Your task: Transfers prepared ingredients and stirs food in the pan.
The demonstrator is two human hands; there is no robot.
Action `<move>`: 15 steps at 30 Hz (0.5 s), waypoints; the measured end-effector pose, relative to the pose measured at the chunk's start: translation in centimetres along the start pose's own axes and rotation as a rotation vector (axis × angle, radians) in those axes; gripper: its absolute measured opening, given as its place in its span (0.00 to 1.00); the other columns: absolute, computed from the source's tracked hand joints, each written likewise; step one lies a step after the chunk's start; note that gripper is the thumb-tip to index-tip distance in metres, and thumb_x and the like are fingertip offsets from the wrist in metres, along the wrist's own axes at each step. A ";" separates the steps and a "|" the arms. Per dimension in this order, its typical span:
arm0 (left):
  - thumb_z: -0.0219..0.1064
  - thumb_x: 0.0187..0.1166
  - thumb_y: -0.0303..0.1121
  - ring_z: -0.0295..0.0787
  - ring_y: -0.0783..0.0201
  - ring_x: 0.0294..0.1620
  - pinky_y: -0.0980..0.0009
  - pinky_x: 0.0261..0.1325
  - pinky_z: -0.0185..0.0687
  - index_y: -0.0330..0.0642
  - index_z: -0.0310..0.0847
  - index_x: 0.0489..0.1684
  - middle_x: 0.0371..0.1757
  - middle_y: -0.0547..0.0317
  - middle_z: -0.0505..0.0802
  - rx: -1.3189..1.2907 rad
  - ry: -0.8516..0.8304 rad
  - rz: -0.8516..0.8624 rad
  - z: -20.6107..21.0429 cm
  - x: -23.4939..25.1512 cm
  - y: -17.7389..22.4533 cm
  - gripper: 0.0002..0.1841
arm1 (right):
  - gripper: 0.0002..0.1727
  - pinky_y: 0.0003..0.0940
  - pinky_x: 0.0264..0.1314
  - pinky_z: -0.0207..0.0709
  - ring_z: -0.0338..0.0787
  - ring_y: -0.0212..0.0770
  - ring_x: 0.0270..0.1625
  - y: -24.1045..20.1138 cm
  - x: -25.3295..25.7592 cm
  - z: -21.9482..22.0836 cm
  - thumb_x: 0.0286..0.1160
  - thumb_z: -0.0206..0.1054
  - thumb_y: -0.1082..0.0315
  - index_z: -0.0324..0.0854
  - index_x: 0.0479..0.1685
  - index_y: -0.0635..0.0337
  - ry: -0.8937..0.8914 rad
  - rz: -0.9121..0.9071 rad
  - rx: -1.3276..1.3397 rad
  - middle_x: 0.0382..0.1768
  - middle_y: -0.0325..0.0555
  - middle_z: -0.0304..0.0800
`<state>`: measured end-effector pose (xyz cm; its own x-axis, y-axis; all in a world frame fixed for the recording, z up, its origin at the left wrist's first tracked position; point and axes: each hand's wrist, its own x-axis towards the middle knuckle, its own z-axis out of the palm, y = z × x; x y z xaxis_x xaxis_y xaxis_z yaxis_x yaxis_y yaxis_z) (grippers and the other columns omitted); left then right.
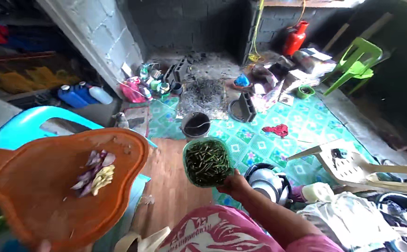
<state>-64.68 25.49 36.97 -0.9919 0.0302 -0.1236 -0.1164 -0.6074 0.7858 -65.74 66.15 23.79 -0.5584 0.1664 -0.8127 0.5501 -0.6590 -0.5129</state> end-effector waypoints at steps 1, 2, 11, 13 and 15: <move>0.65 0.84 0.40 0.96 0.64 0.51 0.67 0.57 0.92 0.51 0.86 0.54 0.52 0.58 0.97 -0.042 0.006 -0.039 1.0 2.0 -0.3 0.10 | 0.52 0.53 0.32 0.90 0.92 0.59 0.32 -0.8 0.3 -0.8 0.70 0.52 0.86 0.32 0.95 0.38 0.042 -0.009 0.078 0.49 0.69 0.84; 0.63 0.86 0.40 0.96 0.62 0.51 0.65 0.57 0.93 0.49 0.84 0.55 0.52 0.56 0.96 -0.063 0.014 -0.073 1.9 3.9 -0.7 0.10 | 0.52 0.52 0.32 0.90 0.93 0.60 0.32 -1.6 0.6 -1.5 0.72 0.51 0.85 0.31 0.95 0.37 0.084 -0.020 0.146 0.49 0.69 0.84; 0.39 0.96 0.40 0.96 0.65 0.44 0.68 0.44 0.95 0.49 0.74 0.60 0.49 0.57 0.95 0.007 0.041 -0.132 10.0 22.5 -6.7 0.16 | 0.36 0.50 0.33 0.90 0.92 0.57 0.35 -9.6 5.4 -7.1 0.74 0.51 0.84 0.50 0.84 0.52 0.354 -0.213 0.483 0.47 0.65 0.85; 0.40 0.96 0.39 0.96 0.64 0.45 0.67 0.45 0.95 0.49 0.73 0.61 0.50 0.56 0.94 -0.005 0.031 -0.135 11.6 26.9 -8.2 0.15 | 0.34 0.47 0.34 0.90 0.92 0.54 0.36 -11.9 7.2 -7.9 0.75 0.51 0.83 0.52 0.83 0.54 0.411 -0.235 0.526 0.47 0.64 0.84; 0.41 0.96 0.38 0.96 0.62 0.47 0.64 0.48 0.95 0.47 0.72 0.61 0.51 0.54 0.93 -0.029 0.031 -0.135 13.1 31.5 -9.7 0.14 | 0.30 0.46 0.33 0.90 0.92 0.53 0.34 -14.2 9.4 -8.4 0.75 0.51 0.82 0.56 0.79 0.58 0.465 -0.262 0.567 0.45 0.63 0.84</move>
<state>-95.43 42.74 33.39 -0.9652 0.0886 -0.2461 -0.2465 -0.6219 0.7433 -73.60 83.21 21.10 -0.2393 0.5766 -0.7812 -0.0353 -0.8092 -0.5865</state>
